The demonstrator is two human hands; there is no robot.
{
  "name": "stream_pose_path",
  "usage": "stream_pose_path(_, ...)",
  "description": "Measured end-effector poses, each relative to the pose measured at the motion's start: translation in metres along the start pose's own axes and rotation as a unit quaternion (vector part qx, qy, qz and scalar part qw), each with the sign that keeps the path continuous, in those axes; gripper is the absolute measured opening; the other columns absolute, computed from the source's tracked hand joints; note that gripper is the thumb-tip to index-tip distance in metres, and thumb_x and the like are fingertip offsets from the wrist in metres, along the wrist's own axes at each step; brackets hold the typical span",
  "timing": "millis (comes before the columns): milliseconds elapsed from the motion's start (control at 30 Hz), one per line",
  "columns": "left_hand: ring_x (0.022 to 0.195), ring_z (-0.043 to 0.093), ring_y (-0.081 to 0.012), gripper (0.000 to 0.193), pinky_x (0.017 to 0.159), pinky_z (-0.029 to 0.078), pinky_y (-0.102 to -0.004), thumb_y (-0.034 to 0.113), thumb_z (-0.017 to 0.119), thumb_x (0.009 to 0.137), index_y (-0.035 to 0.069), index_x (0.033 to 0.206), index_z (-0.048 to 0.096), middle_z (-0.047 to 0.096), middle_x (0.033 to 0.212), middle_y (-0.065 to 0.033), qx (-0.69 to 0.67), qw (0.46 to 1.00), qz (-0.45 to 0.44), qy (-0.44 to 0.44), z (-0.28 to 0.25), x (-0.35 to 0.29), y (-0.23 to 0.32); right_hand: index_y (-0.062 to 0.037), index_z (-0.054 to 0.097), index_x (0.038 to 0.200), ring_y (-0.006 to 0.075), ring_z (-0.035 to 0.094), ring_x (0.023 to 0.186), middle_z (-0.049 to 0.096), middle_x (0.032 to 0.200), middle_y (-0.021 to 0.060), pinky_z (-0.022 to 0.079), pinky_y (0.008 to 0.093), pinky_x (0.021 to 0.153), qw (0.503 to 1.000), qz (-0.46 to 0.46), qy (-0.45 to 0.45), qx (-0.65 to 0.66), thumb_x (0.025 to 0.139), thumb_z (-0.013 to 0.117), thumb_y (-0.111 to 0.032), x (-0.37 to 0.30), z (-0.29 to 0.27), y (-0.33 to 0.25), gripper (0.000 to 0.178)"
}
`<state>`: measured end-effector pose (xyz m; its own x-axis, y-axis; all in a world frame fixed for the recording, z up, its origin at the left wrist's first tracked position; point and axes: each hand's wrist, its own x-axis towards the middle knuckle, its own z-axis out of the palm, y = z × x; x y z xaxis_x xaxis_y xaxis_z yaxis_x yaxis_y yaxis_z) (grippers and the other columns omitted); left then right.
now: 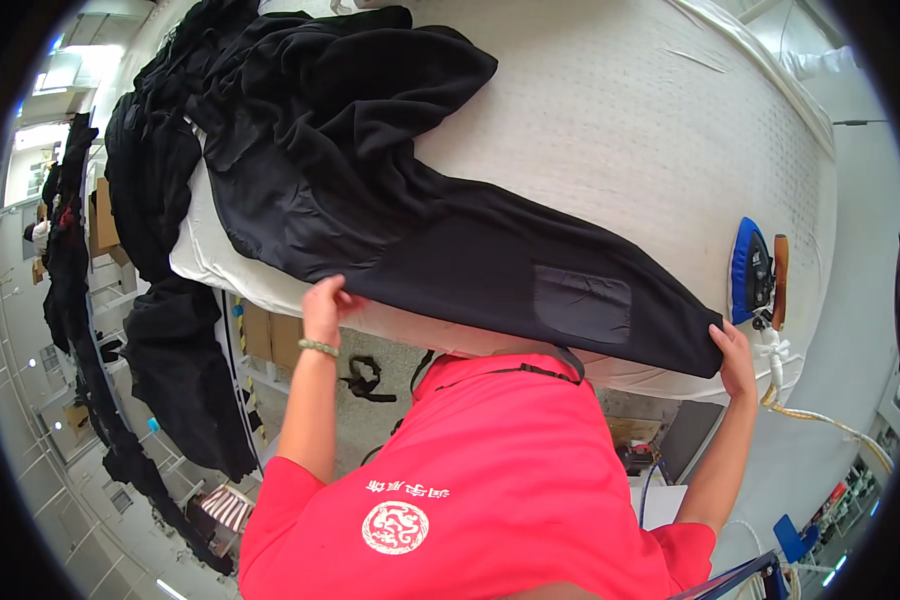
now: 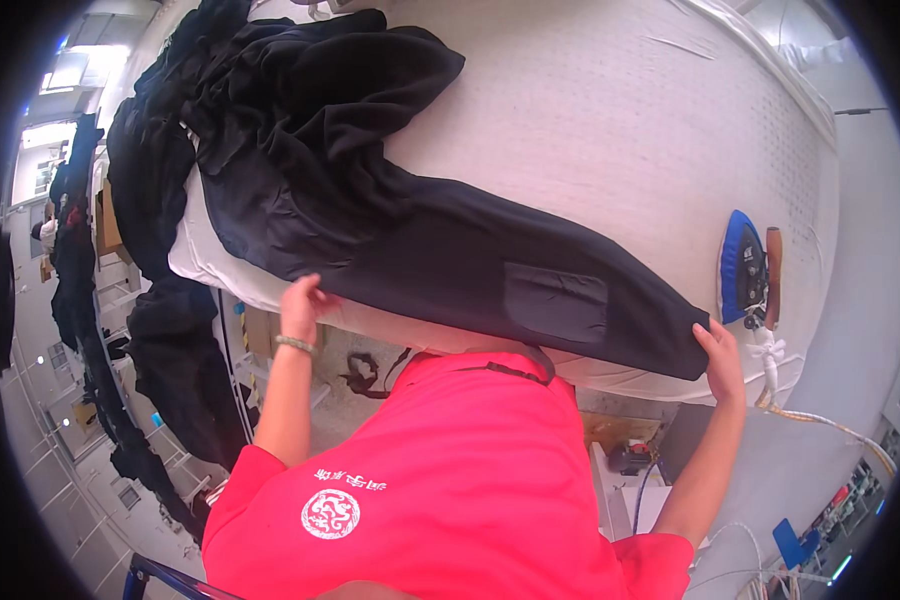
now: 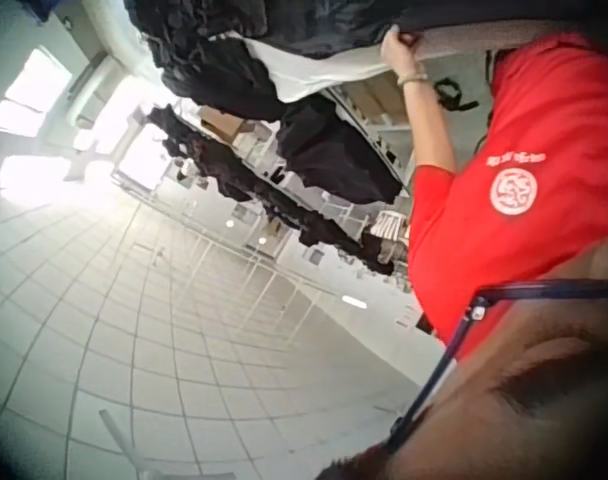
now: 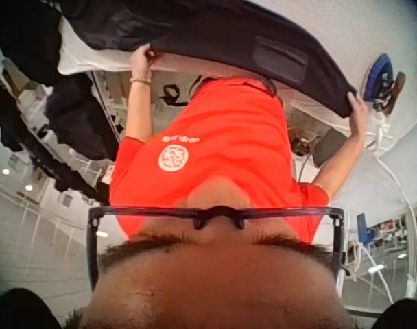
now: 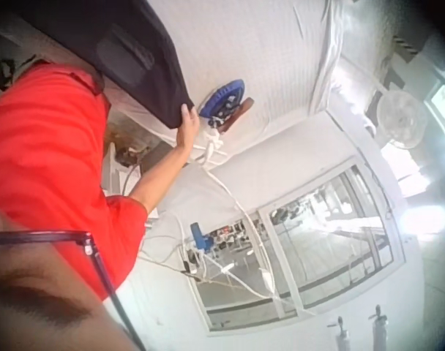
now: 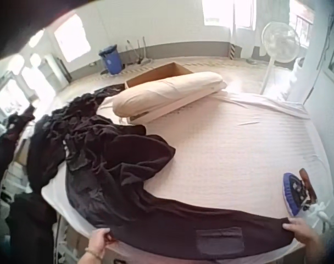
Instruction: Ironing a black garment on an ironing board using a steam iron.
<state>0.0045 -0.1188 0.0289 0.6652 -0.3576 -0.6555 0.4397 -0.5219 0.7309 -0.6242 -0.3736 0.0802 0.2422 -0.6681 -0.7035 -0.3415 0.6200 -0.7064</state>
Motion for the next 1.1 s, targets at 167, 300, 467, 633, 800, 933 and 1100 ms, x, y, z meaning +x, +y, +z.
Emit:
stream_pose_path(167, 0.072, 0.063, -0.0158, 0.016, 0.072, 0.053, -0.0295, 0.02, 0.067, 0.094, 0.007, 0.086, 0.072, 0.068, 0.085, -0.0055, -0.061, 0.934, 0.352, -0.006, 0.014, 0.04, 0.202, 0.007, 0.052, 0.142, 0.0177, 0.062, 0.12, 0.065, 0.132, 0.0128, 0.047, 0.0339, 0.107, 0.991, -0.055, 0.074, -0.099, 0.099, 0.067, -0.023, 0.024, -0.019, -0.051, 0.055)
stream_pose_path(300, 0.085, 0.07, -0.0226, 0.017, 0.083, 0.058, -0.0365, 0.02, 0.064, 0.096, 0.005, 0.096, 0.07, 0.072, 0.093, -0.0098, -0.276, 0.842, 0.464, -0.012, -0.046, 0.038, 0.336, 0.0059, 0.052, 0.144, 0.0215, 0.057, 0.129, 0.061, 0.137, 0.0145, 0.042, 0.0358, 0.112, 0.956, -0.234, -0.004, 0.175, 0.095, 0.073, -0.024, -0.013, 0.025, -0.196, 0.061)
stream_pose_path(467, 0.086, 0.071, -0.0191, 0.017, 0.072, 0.059, -0.0378, 0.02, 0.061, 0.096, 0.011, 0.107, 0.069, 0.074, 0.101, -0.003, -0.244, 0.947, 0.198, 0.064, 0.003, 0.084, 0.154, 0.0138, 0.037, 0.152, 0.0221, 0.052, 0.135, 0.056, 0.145, 0.0228, 0.041, 0.0324, 0.113, 0.974, -0.138, 0.113, -0.138, 0.093, 0.077, -0.029, 0.015, 0.027, -0.143, 0.084)
stream_pose_path(633, 0.068, 0.065, -0.0173, 0.018, 0.069, 0.062, -0.0375, 0.019, 0.066, 0.093, 0.009, 0.079, 0.061, 0.061, 0.073, -0.0005, -0.154, 0.983, 0.064, 0.072, 0.001, 0.019, -0.011, 0.015, 0.037, 0.152, 0.0229, 0.05, 0.139, 0.05, 0.151, 0.0248, 0.04, 0.0328, 0.114, 0.981, -0.069, 0.123, -0.135, 0.093, 0.079, -0.029, 0.002, -0.015, -0.027, 0.085)
stream_pose_path(800, 0.061, 0.063, -0.0172, 0.03, 0.066, 0.061, -0.0356, 0.023, 0.068, 0.096, 0.008, 0.072, 0.057, 0.062, 0.072, -0.0026, -0.042, 0.998, 0.024, 0.049, -0.007, 0.002, -0.035, 0.0103, 0.041, 0.151, 0.0134, 0.063, 0.108, 0.066, 0.128, 0.0138, 0.05, 0.0252, 0.086, 0.982, -0.026, 0.124, -0.142, 0.092, 0.079, -0.032, 0.0, -0.015, 0.035, 0.082)
stream_pose_path(933, 0.056, 0.061, -0.0177, 0.036, 0.065, 0.058, -0.0328, 0.025, 0.07, 0.098, 0.006, 0.071, 0.057, 0.064, 0.075, -0.0045, 0.324, 0.945, -0.004, -0.037, 0.008, -0.004, -0.002, 0.0067, 0.057, 0.138, 0.0135, 0.067, 0.102, 0.073, 0.115, 0.0088, 0.051, 0.0275, 0.089, 0.988, 0.024, 0.149, -0.034, 0.094, 0.077, -0.029, 0.011, 0.0, 0.048, 0.061)
stream_pose_path(1100, 0.086, 0.07, -0.0241, 0.011, 0.079, 0.055, -0.0346, 0.012, 0.076, 0.091, 0.004, 0.096, 0.07, 0.07, 0.093, -0.01, 0.394, 0.746, 0.497, -0.201, 0.154, -0.047, 0.035, 0.0019, 0.07, 0.119, 0.013, 0.069, 0.093, 0.075, 0.105, 0.005, 0.052, 0.0278, 0.087, 0.979, 0.007, 0.164, 0.122, 0.096, 0.075, -0.027, 0.033, 0.01, 0.056, 0.037)
